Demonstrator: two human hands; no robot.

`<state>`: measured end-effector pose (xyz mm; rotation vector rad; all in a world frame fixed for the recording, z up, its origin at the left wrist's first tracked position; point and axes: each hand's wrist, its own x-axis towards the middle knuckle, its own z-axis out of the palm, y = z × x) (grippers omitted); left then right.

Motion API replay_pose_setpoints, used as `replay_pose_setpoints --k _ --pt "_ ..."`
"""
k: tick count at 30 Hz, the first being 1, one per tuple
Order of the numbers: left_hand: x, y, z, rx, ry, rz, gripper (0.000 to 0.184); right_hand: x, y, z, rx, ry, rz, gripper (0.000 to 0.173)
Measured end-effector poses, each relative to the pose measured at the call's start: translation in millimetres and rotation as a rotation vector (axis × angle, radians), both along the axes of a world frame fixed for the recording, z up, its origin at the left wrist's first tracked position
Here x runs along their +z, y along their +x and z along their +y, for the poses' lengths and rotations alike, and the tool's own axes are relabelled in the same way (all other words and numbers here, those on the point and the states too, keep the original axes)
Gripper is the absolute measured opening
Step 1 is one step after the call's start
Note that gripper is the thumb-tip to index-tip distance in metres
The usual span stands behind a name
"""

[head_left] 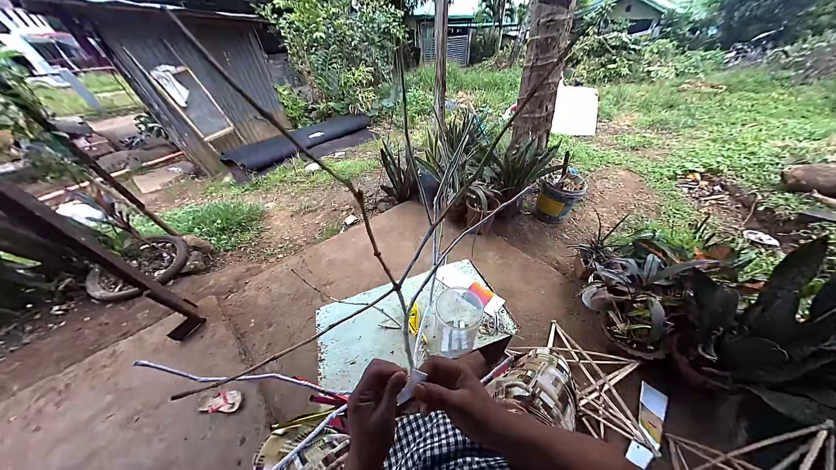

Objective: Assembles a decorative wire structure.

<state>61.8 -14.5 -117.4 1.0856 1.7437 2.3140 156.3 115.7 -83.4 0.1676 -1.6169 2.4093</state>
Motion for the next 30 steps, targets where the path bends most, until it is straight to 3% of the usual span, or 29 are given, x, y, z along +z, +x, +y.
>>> replay_pose_setpoints --k 4,8,11,18,21,22,24,30 --pt "-35 15 -28 0.096 -0.078 -0.245 0.013 -27 -8 -24 0.053 -0.123 -0.175 0.007" --pt "-71 24 -34 -0.040 -0.087 -0.368 0.021 -52 -17 -33 -0.010 -0.319 -0.476 0.016" --pt "-73 25 -30 -0.075 -0.032 -0.414 0.033 -62 -18 -27 -0.116 -0.491 -0.608 0.018" --pt "-83 23 -22 -0.106 -0.104 -0.382 0.051 -62 -12 -19 -0.253 -0.405 -0.452 0.012" --pt "-83 16 -18 -0.099 -0.078 -0.388 0.033 -70 -11 -15 -0.266 -0.293 -0.336 0.005" --pt "-79 11 -16 -0.105 -0.046 -0.399 0.026 -72 -12 -15 -0.268 -0.269 -0.315 0.002" --pt "-61 1 -11 -0.134 -0.025 -0.420 0.032 -75 -14 -13 -0.270 -0.229 -0.297 0.003" --pt "-21 -17 -1 -0.260 -0.152 -0.381 0.029 -76 -12 -3 -0.324 -0.172 -0.186 0.007"
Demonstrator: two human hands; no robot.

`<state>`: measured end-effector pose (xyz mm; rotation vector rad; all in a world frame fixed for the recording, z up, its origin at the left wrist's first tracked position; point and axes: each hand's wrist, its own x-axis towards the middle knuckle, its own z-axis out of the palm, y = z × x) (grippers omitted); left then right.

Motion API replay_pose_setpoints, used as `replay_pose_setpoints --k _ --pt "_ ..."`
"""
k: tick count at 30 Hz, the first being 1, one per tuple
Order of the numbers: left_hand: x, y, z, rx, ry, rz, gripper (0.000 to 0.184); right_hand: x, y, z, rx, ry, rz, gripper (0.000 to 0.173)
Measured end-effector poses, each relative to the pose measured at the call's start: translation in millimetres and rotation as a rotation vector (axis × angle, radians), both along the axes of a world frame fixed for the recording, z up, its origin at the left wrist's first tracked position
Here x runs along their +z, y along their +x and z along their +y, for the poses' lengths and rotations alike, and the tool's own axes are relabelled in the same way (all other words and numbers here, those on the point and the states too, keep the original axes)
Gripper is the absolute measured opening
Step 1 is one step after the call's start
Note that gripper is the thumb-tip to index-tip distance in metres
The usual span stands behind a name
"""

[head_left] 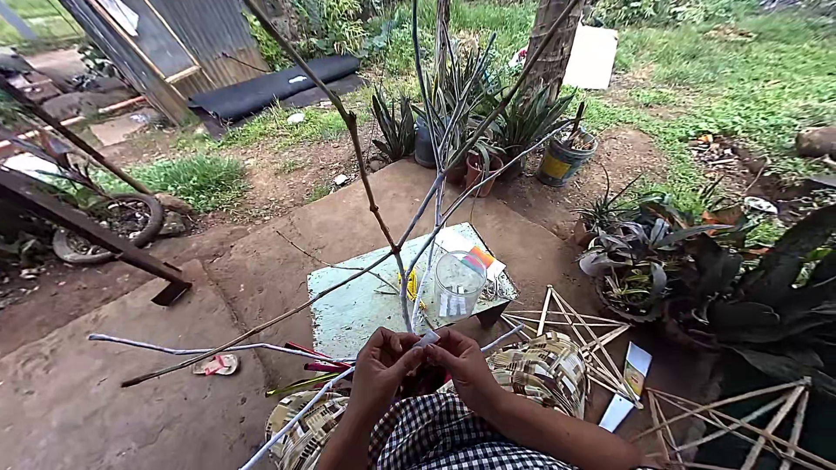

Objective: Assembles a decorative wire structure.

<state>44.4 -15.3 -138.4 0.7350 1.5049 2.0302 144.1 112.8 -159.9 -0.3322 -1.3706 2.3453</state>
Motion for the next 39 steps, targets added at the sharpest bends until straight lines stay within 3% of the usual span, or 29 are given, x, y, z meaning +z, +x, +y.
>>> replay_pose_setpoints --k 8,21,27,29,32,36,39 --pt "-2 -7 8 -0.113 -0.016 0.194 0.018 13 14 36 0.004 0.276 -0.026 0.008" --pt "-14 -3 0 -0.286 -0.128 0.452 0.015 38 22 88 0.334 0.861 -0.132 0.021" --pt "-15 5 4 -0.285 -0.233 0.592 0.019 39 19 97 0.482 0.891 -0.142 0.022" --pt "-17 4 1 -0.274 -0.256 0.589 0.021 41 21 111 0.432 0.915 -0.131 0.027" --pt "-20 -5 -9 -0.127 -0.268 0.534 0.023 44 27 161 0.285 0.847 -0.300 0.038" --pt "-12 -20 -33 0.089 -0.278 0.472 0.027 5 20 218 0.290 0.634 -0.540 0.039" --pt "-5 -24 -46 0.134 -0.290 0.452 0.030 -53 -11 208 0.633 0.658 -0.800 0.047"
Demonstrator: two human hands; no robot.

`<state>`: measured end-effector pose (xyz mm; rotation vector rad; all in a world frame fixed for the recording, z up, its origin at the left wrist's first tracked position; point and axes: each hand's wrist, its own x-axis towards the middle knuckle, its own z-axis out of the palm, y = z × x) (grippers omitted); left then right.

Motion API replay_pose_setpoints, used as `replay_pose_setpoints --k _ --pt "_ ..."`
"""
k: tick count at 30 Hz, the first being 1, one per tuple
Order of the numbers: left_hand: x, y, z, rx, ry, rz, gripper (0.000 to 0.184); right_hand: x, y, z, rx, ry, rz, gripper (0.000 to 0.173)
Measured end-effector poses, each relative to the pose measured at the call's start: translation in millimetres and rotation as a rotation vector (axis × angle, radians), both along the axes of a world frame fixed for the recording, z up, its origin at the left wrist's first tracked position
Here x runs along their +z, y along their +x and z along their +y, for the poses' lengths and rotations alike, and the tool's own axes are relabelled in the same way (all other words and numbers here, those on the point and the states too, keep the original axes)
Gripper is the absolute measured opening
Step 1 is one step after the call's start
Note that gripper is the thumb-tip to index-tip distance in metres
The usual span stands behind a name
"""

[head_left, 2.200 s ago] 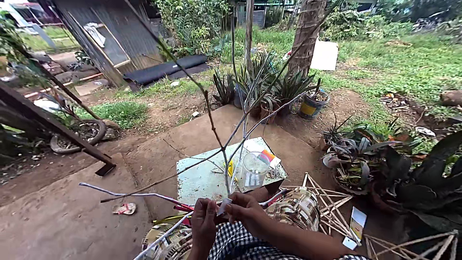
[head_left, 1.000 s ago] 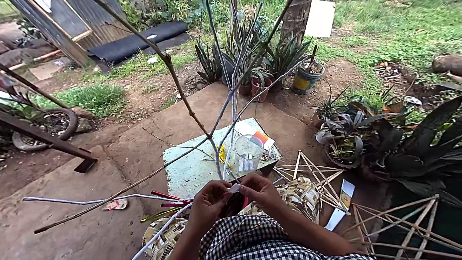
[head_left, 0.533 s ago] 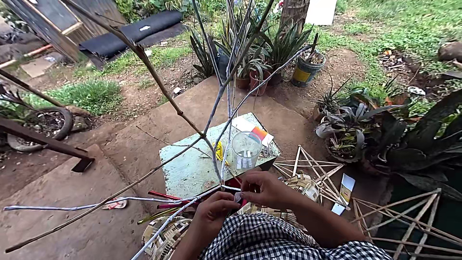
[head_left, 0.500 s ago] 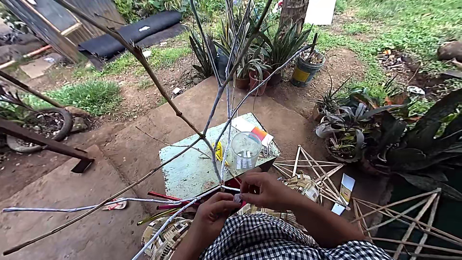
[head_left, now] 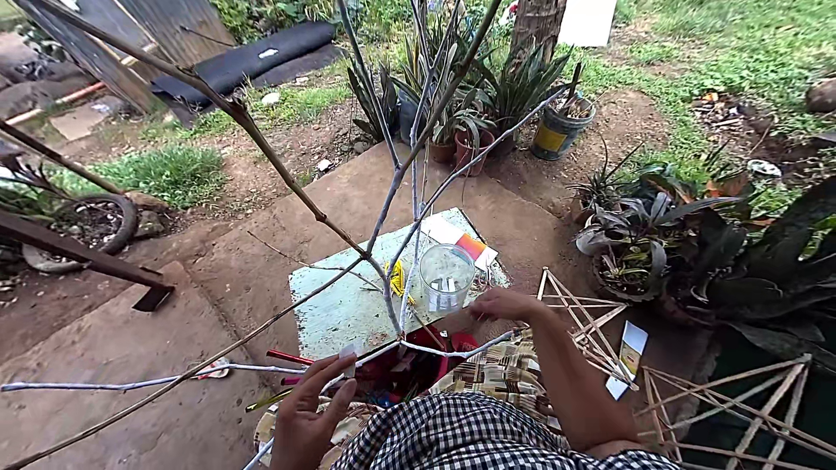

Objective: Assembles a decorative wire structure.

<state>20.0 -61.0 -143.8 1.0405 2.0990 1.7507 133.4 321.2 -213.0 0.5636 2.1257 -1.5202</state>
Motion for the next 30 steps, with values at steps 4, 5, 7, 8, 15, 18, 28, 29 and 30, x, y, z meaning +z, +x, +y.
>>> replay_pose_setpoints --k 4,5,7,8,15,18,28,29,30 --pt "1 1 -2 -0.003 0.033 0.014 0.036 -96 -48 -46 0.357 0.208 -0.245 0.054" --pt "1 1 -3 -0.018 0.039 0.018 0.038 -114 -56 -57 0.341 0.259 -0.284 0.059" --pt "1 3 -6 -0.065 0.066 0.015 0.045 -137 -67 -78 0.154 0.242 -0.342 0.072" --pt "-1 3 -8 -0.095 0.088 0.004 0.049 -145 -71 -87 0.027 0.187 -0.346 0.074" --pt "-44 26 -14 -0.255 0.146 -0.464 0.077 -191 -79 -108 -0.197 0.096 -0.296 0.047" --pt "-49 38 -18 -0.318 -0.122 -0.464 0.091 -198 -76 -106 -0.205 0.129 -0.251 0.034" --pt "-70 38 -21 -0.393 -0.471 -0.413 0.088 -201 -62 -97 -0.084 0.196 -0.372 0.034" --pt "-70 37 -20 -0.386 -0.471 -0.418 0.086 -193 -63 -100 -0.052 0.244 -0.396 0.034" --pt "-70 36 -20 -0.382 -0.470 -0.425 0.085 -180 -63 -105 -0.023 0.287 -0.423 0.036"
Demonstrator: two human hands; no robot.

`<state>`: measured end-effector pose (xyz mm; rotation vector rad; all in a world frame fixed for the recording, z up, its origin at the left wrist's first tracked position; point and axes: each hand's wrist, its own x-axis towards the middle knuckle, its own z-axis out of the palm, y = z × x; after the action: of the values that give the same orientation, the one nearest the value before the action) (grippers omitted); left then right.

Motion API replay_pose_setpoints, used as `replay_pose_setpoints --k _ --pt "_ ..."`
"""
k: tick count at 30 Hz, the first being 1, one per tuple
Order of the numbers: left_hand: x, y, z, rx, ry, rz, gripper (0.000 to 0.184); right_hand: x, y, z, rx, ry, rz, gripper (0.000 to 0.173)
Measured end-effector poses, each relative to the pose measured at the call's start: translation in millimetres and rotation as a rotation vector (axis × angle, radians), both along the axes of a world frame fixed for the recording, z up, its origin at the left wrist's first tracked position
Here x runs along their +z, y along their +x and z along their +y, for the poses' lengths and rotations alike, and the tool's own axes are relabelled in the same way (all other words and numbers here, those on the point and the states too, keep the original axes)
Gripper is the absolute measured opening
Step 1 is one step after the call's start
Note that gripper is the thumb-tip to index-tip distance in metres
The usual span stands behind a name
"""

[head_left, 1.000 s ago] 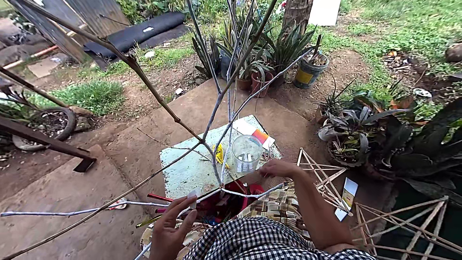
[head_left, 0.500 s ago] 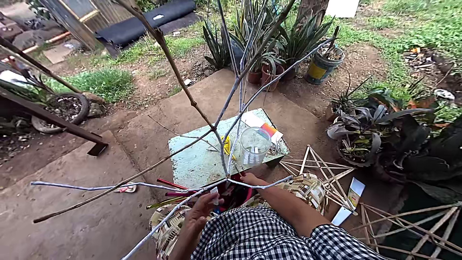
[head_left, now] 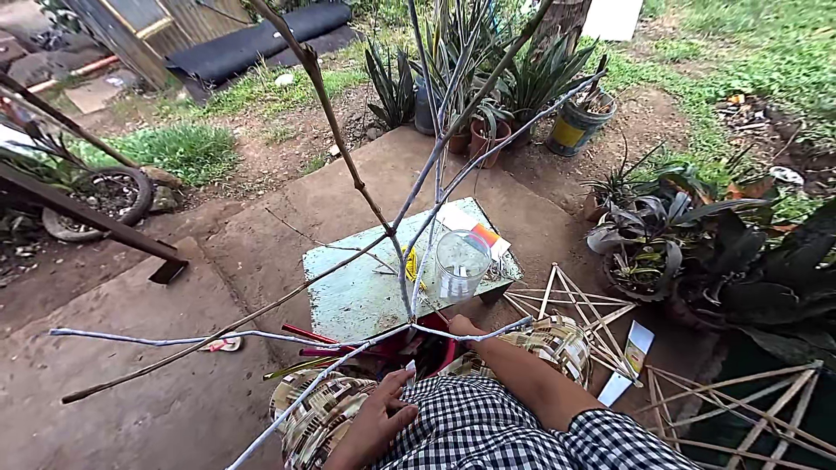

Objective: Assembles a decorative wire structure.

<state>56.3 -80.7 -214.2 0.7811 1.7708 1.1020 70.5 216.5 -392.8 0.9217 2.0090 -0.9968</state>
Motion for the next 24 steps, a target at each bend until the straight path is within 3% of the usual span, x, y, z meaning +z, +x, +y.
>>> replay_pose_setpoints --k 4,7,9,13,17,19,24 --pt "-1 -2 -1 0.032 0.025 -0.013 0.087 36 0 -8 0.104 0.075 -0.007 0.039" --pt "-7 -1 -3 0.078 0.045 -0.036 0.084 38 -1 9 0.185 0.070 0.090 0.039" --pt "-13 0 -4 0.139 0.092 -0.035 0.072 49 4 23 0.092 0.010 0.185 0.041" --pt "-38 -1 -8 0.291 0.260 0.083 0.044 112 37 44 -0.108 -0.151 0.329 0.044" --pt "-64 2 -20 0.309 0.275 0.206 0.035 170 80 80 -0.274 -0.262 0.564 0.035" --pt "-75 3 -28 0.348 0.252 0.266 0.032 208 89 90 -0.271 -0.186 0.693 0.034" --pt "-93 -2 -33 0.599 0.162 0.257 0.033 265 68 85 -0.091 0.352 0.912 0.033"
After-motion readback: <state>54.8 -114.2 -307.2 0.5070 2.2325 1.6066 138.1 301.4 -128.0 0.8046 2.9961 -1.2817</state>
